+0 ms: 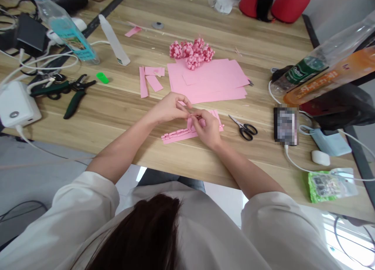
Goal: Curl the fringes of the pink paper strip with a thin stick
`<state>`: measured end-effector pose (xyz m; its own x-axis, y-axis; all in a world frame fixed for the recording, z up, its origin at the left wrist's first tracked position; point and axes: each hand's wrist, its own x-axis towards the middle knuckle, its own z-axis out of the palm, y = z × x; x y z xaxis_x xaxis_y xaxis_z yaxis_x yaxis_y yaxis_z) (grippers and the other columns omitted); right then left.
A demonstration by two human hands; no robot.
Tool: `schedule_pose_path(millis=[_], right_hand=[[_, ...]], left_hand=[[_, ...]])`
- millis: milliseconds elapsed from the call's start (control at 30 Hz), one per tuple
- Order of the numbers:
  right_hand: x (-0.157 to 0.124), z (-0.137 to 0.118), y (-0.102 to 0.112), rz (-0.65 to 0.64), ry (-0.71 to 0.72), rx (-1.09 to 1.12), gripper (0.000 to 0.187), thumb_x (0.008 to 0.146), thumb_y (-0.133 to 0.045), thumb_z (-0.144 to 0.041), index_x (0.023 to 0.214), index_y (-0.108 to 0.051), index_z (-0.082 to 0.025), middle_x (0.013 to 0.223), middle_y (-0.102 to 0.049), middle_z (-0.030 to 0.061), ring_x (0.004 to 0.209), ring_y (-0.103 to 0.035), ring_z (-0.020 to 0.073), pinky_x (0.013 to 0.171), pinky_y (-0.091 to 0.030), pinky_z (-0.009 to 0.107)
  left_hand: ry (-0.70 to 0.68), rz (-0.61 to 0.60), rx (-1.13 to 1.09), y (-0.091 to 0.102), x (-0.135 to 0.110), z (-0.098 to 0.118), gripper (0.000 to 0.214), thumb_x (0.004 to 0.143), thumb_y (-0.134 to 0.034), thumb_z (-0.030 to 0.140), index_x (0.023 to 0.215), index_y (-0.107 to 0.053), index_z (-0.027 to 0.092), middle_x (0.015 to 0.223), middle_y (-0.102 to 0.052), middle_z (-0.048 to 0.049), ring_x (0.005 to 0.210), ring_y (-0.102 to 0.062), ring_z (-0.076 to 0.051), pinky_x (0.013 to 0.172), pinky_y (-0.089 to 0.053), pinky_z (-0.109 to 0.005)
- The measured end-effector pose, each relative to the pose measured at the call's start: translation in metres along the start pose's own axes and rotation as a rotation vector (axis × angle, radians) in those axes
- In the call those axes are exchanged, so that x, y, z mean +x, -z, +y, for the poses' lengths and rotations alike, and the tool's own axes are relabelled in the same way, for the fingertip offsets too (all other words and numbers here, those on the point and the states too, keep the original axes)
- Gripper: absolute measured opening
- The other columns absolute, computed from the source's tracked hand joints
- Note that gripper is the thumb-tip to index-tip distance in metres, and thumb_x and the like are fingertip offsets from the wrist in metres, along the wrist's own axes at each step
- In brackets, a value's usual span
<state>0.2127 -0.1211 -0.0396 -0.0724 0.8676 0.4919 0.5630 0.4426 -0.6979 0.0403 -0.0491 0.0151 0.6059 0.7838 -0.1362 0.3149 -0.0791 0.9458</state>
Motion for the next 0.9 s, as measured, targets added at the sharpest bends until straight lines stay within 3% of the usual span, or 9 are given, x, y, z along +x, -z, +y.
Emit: schedule_pose_path(millis=[267, 467, 900], right_hand=[[0.0002, -0.0020, 0.0001, 0.001, -0.048, -0.007, 0.017, 0.095, -0.044, -0.034, 0.085, -0.054, -0.023, 0.079, -0.067, 0.0035, 0.071, -0.061, 0.0184, 0.068, -0.049, 0.033], [0.0006, -0.0012, 0.0005, -0.001, -0.042, -0.018, 0.018, 0.095, -0.043, -0.033, 0.084, -0.052, -0.023, 0.078, -0.064, 0.0029, 0.071, -0.060, 0.0175, 0.068, -0.048, 0.032], [-0.0001, 0.0014, -0.0005, 0.012, 0.006, 0.041, 0.018, 0.096, -0.048, -0.035, 0.088, -0.059, -0.022, 0.084, -0.068, 0.0048, 0.076, -0.063, 0.0186, 0.071, -0.051, 0.033]], left_hand=[[-0.234, 0.036, 0.275, 0.0001, -0.0026, -0.0013, 0.015, 0.071, -0.067, 0.017, 0.086, -0.068, 0.013, 0.069, -0.074, -0.0014, 0.068, -0.073, -0.015, 0.062, -0.050, -0.020], [-0.302, 0.067, 0.330, -0.0016, -0.0050, 0.0022, 0.012, 0.071, -0.063, 0.015, 0.081, -0.070, 0.014, 0.067, -0.073, 0.0006, 0.065, -0.071, -0.012, 0.061, -0.047, -0.017], [-0.169, 0.065, 0.148, -0.0023, -0.0046, 0.0047, 0.014, 0.062, -0.071, 0.019, 0.071, -0.062, 0.013, 0.060, -0.069, -0.0023, 0.061, -0.069, -0.015, 0.055, -0.046, -0.019]])
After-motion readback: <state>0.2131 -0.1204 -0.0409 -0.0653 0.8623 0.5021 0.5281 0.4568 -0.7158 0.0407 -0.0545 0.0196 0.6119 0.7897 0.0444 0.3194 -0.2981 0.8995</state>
